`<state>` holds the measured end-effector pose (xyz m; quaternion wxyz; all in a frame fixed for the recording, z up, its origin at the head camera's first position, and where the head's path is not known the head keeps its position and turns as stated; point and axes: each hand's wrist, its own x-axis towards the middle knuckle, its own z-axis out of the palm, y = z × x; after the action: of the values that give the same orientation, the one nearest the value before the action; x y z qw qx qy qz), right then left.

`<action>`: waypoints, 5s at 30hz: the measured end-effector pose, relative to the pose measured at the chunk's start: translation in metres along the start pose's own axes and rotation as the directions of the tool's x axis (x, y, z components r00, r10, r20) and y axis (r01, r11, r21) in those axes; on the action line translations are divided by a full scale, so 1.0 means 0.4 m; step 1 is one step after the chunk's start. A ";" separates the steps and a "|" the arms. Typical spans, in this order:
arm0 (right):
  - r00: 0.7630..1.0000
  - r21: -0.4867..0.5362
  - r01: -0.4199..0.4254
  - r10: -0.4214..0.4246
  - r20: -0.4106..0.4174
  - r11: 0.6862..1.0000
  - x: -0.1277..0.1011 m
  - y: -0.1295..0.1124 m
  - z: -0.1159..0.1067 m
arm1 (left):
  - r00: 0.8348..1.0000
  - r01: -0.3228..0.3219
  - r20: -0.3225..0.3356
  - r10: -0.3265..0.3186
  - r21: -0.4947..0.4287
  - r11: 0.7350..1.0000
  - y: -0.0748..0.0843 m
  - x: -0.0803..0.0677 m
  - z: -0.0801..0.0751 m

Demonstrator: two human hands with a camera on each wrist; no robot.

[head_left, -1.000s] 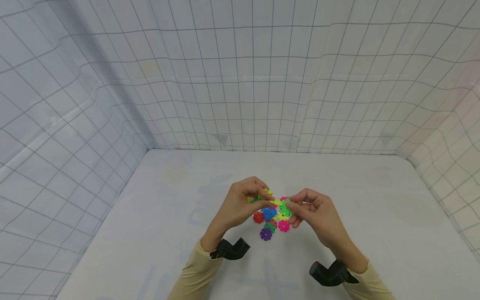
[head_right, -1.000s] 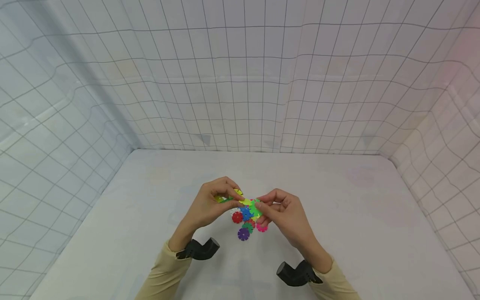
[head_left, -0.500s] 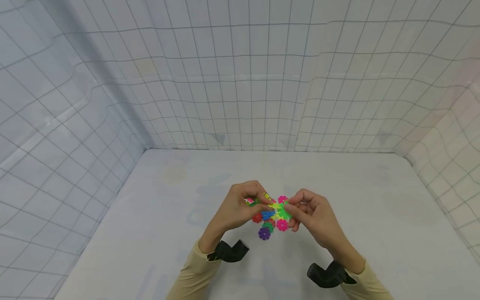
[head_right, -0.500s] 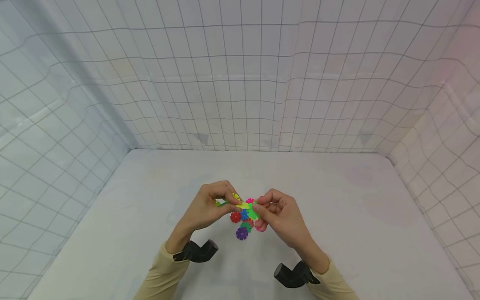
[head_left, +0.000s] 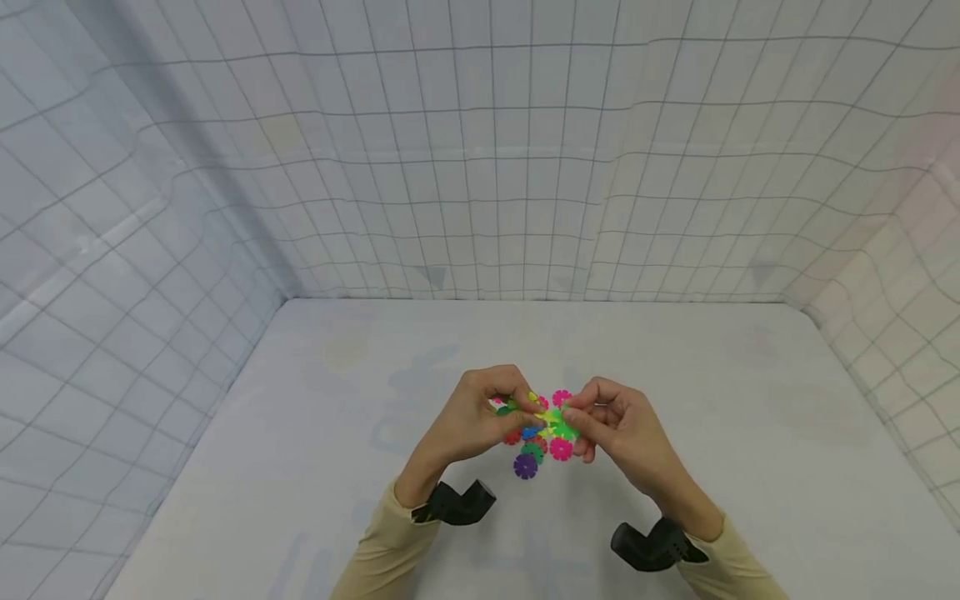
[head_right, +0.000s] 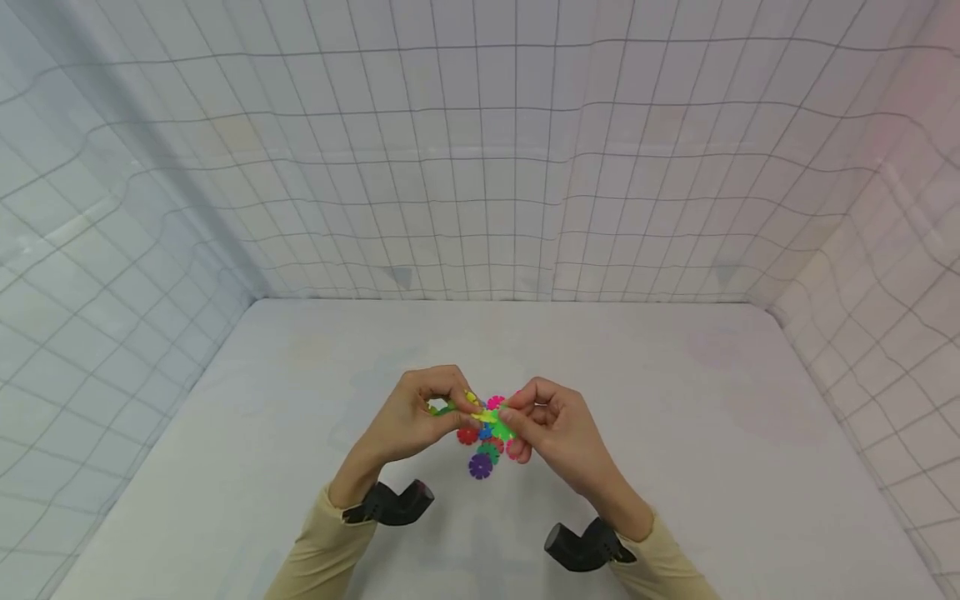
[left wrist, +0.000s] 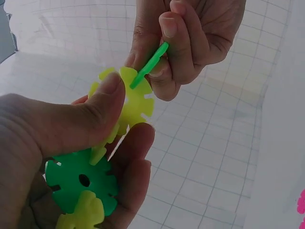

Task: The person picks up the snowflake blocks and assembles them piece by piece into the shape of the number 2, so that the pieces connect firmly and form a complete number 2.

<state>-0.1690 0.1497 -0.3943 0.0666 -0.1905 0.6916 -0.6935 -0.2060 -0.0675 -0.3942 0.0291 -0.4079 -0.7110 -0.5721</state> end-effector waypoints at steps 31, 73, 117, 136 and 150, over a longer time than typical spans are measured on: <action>0.993 0.264 -0.117 0.119 0.008 0.957 0.036 0.035 -0.111 | 0.894 0.259 -0.410 -0.180 0.145 0.955 -0.069 0.005 -0.043; 0.998 0.312 0.035 -0.051 0.042 0.949 0.013 -0.008 -0.115 | 0.885 0.466 -0.128 -0.448 0.228 0.855 -0.199 -0.101 0.015; 0.959 -0.227 0.158 -0.204 -0.197 0.961 -0.003 0.030 0.030 | 0.903 -0.104 -0.349 0.250 0.385 0.917 0.000 -0.054 0.136; 0.920 -0.293 0.302 -0.359 -0.161 0.907 0.002 0.051 0.035 | 0.850 -0.215 -0.324 0.416 0.508 0.834 -0.001 -0.057 0.157; 0.944 -0.288 0.274 -0.314 -0.103 0.918 0.012 0.042 0.029 | 0.866 -0.145 -0.356 0.351 0.492 0.859 -0.020 -0.053 0.152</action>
<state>-0.1722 0.1368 -0.4104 -0.1164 -0.2480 0.7460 -0.6070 -0.1710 -0.0282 -0.4320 0.3553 -0.3426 -0.7384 -0.4595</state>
